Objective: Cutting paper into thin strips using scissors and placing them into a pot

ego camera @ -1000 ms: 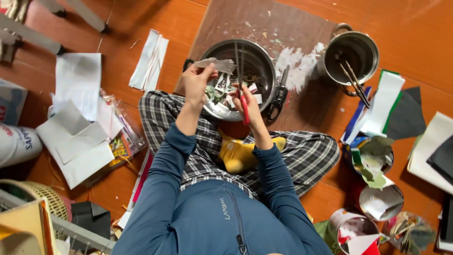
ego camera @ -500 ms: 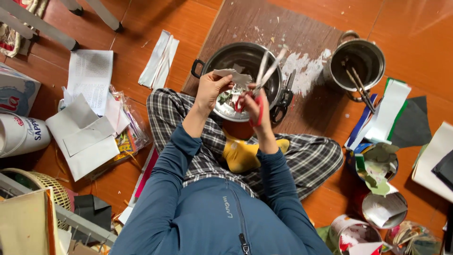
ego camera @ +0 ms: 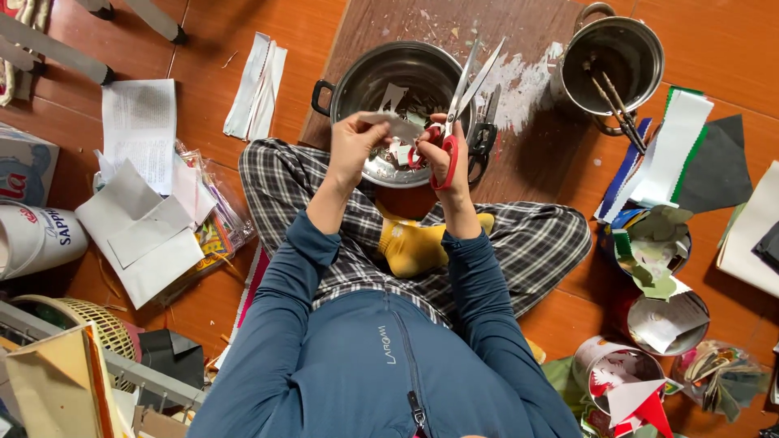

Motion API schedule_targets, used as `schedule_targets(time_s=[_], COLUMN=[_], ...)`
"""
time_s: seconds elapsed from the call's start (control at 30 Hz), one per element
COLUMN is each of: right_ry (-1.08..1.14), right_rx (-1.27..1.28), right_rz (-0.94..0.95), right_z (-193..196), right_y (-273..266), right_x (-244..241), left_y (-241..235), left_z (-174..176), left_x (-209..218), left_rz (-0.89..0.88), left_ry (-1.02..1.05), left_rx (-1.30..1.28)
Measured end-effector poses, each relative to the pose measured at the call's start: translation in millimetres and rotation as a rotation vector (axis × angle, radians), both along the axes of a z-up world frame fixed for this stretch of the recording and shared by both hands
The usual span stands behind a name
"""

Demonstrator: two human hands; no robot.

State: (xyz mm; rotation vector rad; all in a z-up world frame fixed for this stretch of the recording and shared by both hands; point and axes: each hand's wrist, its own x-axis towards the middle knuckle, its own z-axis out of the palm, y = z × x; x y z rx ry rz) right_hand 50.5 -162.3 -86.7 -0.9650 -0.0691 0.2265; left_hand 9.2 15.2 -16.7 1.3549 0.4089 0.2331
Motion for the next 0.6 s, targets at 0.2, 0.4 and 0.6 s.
schedule_targets(time_s=[0.2,0.4,0.6], right_ry=[-0.103,-0.163,-0.246], right_rx=[-0.177,-0.622,-0.455], right_rz=[0.058,-0.069,0.101], right_z=[-12.0,22.0,21.7], right_y=[-1.1,6.2,4.2], right_x=[-0.7,-14.6,-17.5], left_y=[15.7,15.4,18.7], left_z=[-6.1,-9.3,7.2], left_x=[7.3,11.3,17.6], left_rz=[0.107,0.209,0.35], left_ry=[-0.049,-0.085,-0.153], left_rx=[-0.024,-0.056,-0.08])
